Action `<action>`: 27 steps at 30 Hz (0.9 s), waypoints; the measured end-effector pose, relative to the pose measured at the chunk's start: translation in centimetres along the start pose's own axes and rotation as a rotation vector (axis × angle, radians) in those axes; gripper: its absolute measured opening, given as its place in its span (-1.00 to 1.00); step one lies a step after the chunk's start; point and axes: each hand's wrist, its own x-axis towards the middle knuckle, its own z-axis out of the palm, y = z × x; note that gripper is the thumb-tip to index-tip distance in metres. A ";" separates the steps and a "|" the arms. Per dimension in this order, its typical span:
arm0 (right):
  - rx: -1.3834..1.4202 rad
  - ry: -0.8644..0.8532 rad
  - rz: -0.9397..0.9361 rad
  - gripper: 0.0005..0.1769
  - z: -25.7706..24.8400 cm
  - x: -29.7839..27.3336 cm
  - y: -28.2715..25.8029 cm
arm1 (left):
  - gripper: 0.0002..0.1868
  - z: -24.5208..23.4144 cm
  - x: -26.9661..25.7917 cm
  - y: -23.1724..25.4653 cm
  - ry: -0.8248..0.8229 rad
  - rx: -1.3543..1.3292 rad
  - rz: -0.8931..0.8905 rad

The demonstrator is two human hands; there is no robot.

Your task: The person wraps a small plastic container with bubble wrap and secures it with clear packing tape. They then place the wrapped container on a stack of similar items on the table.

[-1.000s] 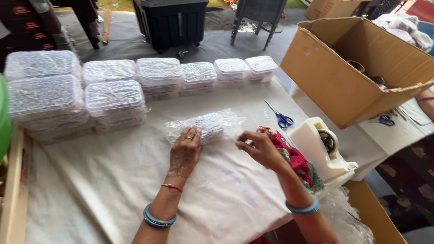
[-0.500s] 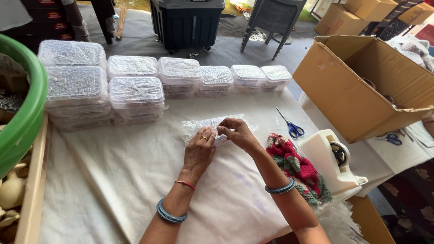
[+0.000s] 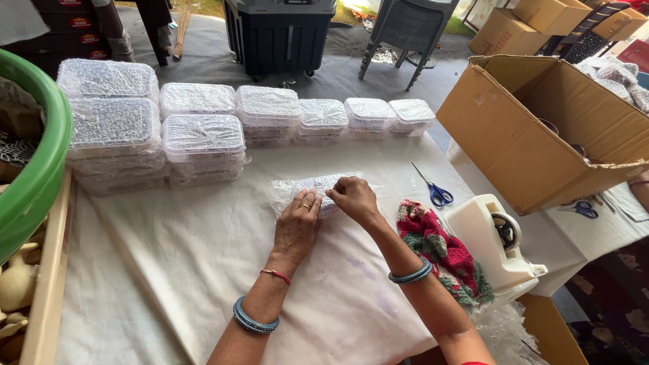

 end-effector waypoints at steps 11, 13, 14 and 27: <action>-0.284 0.015 -0.033 -0.65 -0.1 0.4 -0.3 | -0.51 0.3 -0.1 -0.2 0.034 0.007 0.008; -0.271 0.015 -0.024 -0.63 -0.1 0.5 -0.2 | -0.52 0.2 0.0 -0.2 0.029 0.011 0.007; -0.258 0.015 -0.014 -0.61 -0.1 0.5 -0.1 | -0.52 0.2 0.0 -0.3 0.023 0.014 0.007; -0.244 -0.004 -0.003 -0.58 -0.4 0.5 0.1 | -0.52 0.1 0.0 -0.2 0.025 0.009 0.012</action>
